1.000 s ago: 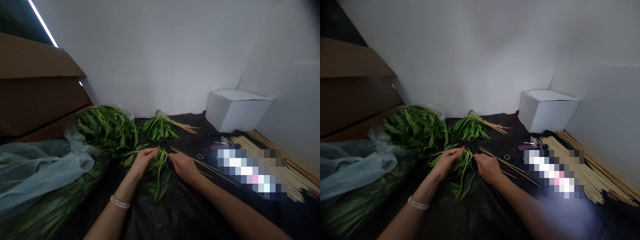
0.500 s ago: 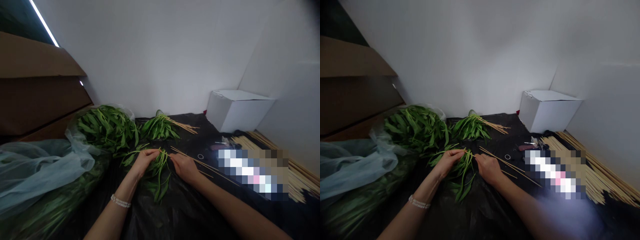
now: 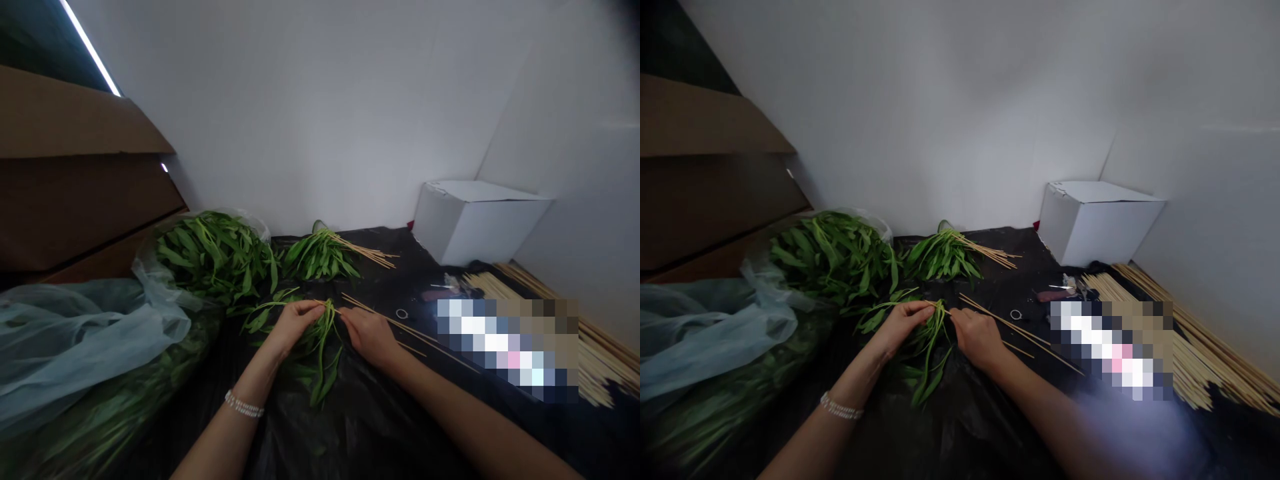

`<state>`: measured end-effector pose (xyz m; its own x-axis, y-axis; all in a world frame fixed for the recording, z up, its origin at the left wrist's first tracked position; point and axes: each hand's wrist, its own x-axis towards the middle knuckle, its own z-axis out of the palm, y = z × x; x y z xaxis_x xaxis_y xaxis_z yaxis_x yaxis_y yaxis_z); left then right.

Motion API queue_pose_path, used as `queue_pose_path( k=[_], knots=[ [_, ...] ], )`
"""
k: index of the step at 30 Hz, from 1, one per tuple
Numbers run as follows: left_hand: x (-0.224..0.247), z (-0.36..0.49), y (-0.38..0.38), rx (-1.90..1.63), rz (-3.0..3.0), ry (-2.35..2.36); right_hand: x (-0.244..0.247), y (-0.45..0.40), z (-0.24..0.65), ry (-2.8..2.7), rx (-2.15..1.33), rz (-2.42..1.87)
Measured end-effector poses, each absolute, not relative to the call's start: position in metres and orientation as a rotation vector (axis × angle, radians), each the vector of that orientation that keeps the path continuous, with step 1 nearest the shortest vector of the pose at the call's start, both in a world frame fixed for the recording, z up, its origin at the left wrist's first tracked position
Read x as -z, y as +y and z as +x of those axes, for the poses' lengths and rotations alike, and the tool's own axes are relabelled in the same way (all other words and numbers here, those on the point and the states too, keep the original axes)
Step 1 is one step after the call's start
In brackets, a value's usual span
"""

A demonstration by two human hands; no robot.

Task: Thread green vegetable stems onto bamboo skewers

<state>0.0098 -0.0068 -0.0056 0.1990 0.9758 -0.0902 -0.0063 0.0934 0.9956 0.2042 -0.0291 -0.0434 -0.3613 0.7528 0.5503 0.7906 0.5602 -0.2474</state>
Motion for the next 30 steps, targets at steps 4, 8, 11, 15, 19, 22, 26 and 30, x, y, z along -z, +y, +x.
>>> queue_pose_path(
  k=[4,8,11,15,19,22,26,30],
  knots=[
    [0.003,0.009,-0.008,-1.002,1.220,1.085,0.042,-0.029,0.205,-2.154,0.065,-1.260],
    [0.003,0.010,-0.009,-0.989,1.244,1.106,0.041,-0.029,0.205,-2.161,0.054,-1.255],
    [0.004,0.009,-0.006,-1.006,1.294,1.137,0.042,-0.028,0.205,-2.150,0.054,-1.242],
    [-0.002,0.009,-0.006,-1.334,1.559,1.343,0.043,-0.027,0.206,-2.130,0.049,-1.244],
    [-0.012,0.013,-0.020,-1.135,1.928,1.329,0.043,-0.026,0.207,-2.144,0.027,-1.290],
    [-0.015,0.018,-0.034,-0.606,2.251,1.138,0.042,-0.026,0.208,-2.165,0.009,-1.331],
    [-0.010,0.023,-0.040,-0.257,2.511,1.290,0.041,-0.026,0.208,-2.168,0.002,-1.356],
    [-0.003,0.022,-0.037,-0.275,2.457,1.263,0.038,-0.027,0.207,-2.178,0.002,-1.352]
  ],
)
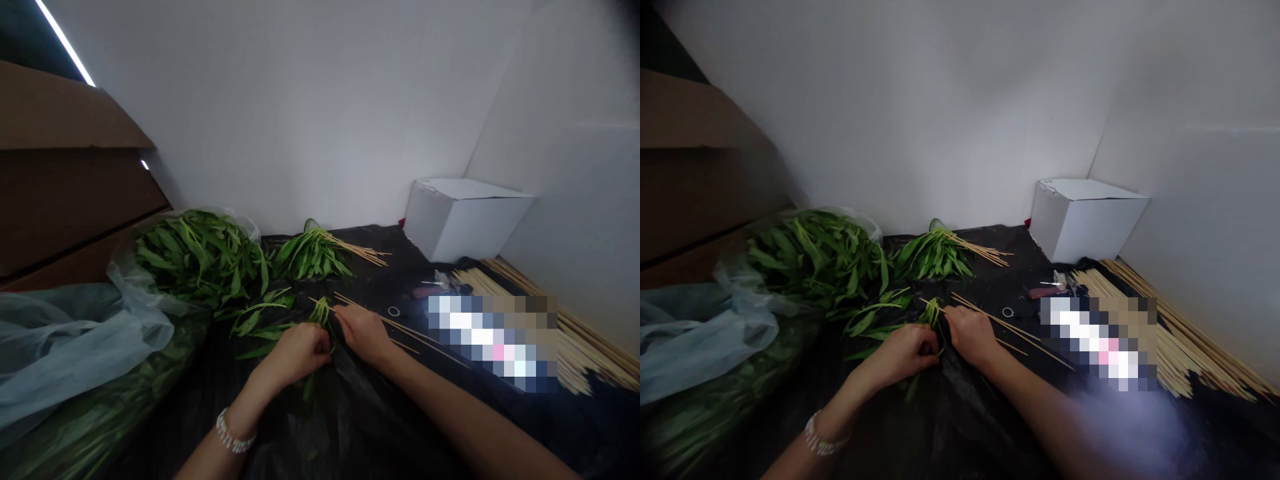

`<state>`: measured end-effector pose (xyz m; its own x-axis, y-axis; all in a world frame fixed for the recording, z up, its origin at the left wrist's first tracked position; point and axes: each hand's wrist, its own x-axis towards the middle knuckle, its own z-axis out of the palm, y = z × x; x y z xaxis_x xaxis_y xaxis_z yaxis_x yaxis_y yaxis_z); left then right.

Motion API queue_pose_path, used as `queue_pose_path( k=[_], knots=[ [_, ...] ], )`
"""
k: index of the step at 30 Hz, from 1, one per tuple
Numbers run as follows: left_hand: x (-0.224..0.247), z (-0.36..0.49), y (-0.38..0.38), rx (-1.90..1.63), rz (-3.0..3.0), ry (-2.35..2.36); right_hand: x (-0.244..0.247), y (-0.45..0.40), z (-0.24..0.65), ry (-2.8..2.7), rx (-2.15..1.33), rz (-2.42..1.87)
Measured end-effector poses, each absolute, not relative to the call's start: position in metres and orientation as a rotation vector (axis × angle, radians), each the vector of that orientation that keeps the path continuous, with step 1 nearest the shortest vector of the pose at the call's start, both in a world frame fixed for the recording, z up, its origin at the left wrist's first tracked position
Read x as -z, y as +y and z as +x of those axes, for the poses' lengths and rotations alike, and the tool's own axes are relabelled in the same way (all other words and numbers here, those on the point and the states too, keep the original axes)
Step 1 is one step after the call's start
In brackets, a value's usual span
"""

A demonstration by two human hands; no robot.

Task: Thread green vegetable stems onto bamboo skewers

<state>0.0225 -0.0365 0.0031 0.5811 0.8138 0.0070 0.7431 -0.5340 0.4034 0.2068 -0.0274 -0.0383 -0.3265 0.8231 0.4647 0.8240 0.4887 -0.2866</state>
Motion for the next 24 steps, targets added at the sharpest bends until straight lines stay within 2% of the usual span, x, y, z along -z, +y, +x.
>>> queue_pose_path(
  k=[6,9,13,16,19,24],
  knots=[
    [-0.029,0.009,-0.041,-0.379,1.868,0.847,0.038,-0.028,0.207,-2.155,0.023,-1.326],
    [-0.043,-0.007,-0.037,-0.653,1.507,0.774,0.038,-0.028,0.207,-2.140,0.032,-1.315],
    [-0.038,-0.024,-0.018,-1.103,1.232,0.954,0.039,-0.028,0.207,-2.145,0.010,-1.293],
    [-0.023,-0.023,-0.005,-1.310,1.380,1.310,0.041,-0.028,0.207,-2.139,0.008,-1.255],
    [-0.010,-0.010,-0.001,-1.275,1.528,1.395,0.042,-0.029,0.207,-2.136,0.012,-1.217],
    [-0.005,0.004,-0.004,-1.207,1.255,1.193,0.038,-0.031,0.206,-2.132,0.012,-1.196]
  ],
)
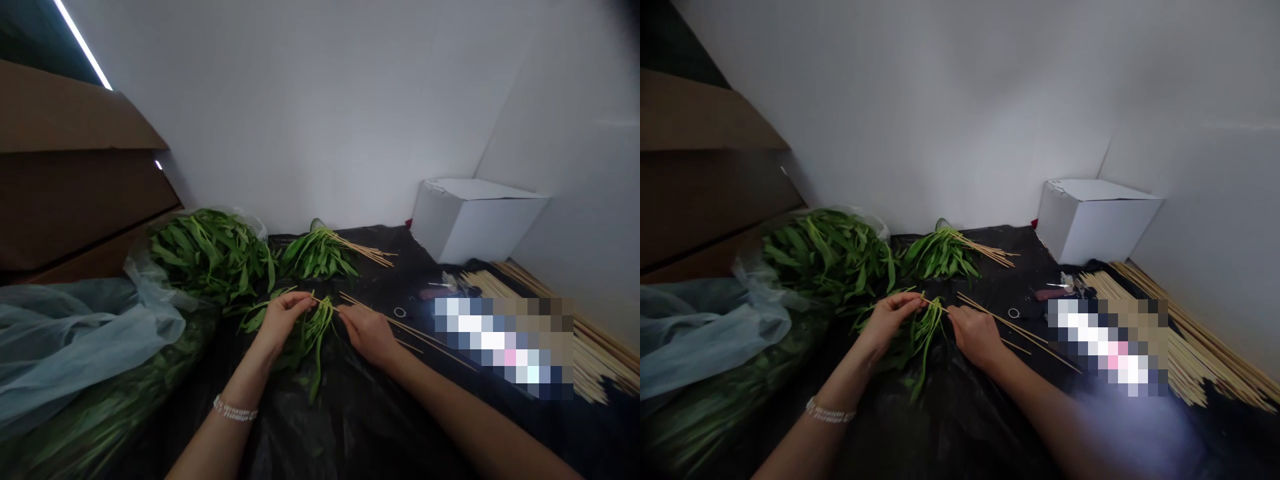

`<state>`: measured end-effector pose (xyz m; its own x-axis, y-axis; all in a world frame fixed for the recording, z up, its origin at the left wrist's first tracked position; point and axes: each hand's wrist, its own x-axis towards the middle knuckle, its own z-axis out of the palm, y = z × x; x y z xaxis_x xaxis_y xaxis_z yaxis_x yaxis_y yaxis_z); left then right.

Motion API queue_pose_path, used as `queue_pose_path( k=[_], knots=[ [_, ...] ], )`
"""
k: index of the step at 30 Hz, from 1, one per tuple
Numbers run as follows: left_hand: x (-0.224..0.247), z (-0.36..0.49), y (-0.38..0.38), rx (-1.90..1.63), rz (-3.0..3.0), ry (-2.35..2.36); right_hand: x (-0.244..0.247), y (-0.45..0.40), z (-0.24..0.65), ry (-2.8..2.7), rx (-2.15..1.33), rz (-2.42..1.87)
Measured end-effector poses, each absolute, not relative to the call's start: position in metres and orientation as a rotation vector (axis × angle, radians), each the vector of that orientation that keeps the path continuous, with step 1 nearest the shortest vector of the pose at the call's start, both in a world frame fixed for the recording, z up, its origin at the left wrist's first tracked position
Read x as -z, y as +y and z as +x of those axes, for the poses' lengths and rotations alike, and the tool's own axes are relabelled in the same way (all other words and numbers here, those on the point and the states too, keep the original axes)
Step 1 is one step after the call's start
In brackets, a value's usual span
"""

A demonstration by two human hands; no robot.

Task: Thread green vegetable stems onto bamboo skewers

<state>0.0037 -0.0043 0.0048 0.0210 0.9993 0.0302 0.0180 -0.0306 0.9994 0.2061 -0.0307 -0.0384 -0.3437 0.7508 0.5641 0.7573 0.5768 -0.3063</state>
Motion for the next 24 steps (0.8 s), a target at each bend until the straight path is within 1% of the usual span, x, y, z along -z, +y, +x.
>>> queue_pose_path(
  k=[6,15,19,24],
  knots=[
    [-0.0022,0.0006,-0.0018,-1.197,1.098,1.167,0.0369,-0.0309,0.2057,-2.151,0.019,-1.227],
    [-0.0021,0.0008,-0.0030,-1.187,1.143,1.160,0.0405,-0.0296,0.2057,-2.112,0.033,-1.205],
    [0.0011,0.0003,-0.0011,-1.238,1.185,1.158,0.0401,-0.0301,0.2058,-2.130,0.035,-1.206],
    [0.0026,-0.0002,0.0005,-1.232,1.060,1.125,0.0395,-0.0299,0.2061,-2.120,0.033,-1.224]
  ],
)
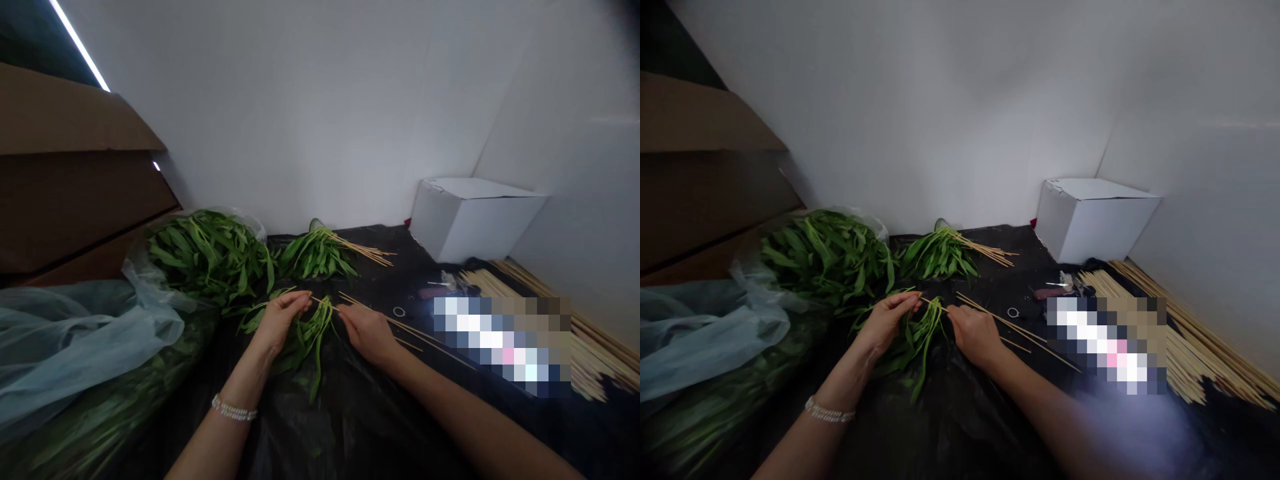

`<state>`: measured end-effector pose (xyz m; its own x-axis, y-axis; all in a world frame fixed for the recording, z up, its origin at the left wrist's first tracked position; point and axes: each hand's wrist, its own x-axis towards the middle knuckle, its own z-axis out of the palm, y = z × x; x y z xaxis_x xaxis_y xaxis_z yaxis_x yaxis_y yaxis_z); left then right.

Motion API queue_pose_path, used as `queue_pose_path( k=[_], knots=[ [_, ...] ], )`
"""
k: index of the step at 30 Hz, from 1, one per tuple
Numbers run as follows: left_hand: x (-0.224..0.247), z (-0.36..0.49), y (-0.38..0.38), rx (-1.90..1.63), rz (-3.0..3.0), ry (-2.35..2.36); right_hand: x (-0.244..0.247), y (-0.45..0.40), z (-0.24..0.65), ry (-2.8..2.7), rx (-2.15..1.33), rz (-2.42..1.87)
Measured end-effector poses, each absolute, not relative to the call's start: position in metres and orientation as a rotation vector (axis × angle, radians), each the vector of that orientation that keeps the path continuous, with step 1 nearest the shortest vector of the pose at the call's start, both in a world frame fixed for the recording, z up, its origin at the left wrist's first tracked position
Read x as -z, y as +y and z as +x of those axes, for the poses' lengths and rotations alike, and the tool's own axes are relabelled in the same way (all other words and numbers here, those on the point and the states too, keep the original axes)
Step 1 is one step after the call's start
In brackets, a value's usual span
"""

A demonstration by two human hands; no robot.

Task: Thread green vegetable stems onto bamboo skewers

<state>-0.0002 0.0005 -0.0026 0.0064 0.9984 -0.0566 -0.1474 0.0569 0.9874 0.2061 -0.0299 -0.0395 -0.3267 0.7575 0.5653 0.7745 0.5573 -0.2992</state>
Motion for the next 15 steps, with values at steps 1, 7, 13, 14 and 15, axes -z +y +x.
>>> queue_pose_path(
  k=[1,7,13,14,15],
  knots=[
    [0.0023,0.0000,0.0004,-1.223,1.042,1.124,0.0394,-0.0299,0.2061,-2.119,0.032,-1.224],
    [0.0018,0.0006,0.0003,-1.227,1.027,1.109,0.0375,-0.0307,0.2056,-2.131,0.019,-1.224],
    [0.0031,-0.0007,0.0011,-1.238,1.013,1.104,0.0375,-0.0310,0.2059,-2.127,0.022,-1.242],
    [0.0031,-0.0007,0.0011,-1.235,1.014,1.104,0.0376,-0.0310,0.2059,-2.128,0.023,-1.241],
    [0.0032,-0.0006,0.0010,-1.232,1.014,1.105,0.0376,-0.0310,0.2059,-2.128,0.025,-1.239]
  ],
)
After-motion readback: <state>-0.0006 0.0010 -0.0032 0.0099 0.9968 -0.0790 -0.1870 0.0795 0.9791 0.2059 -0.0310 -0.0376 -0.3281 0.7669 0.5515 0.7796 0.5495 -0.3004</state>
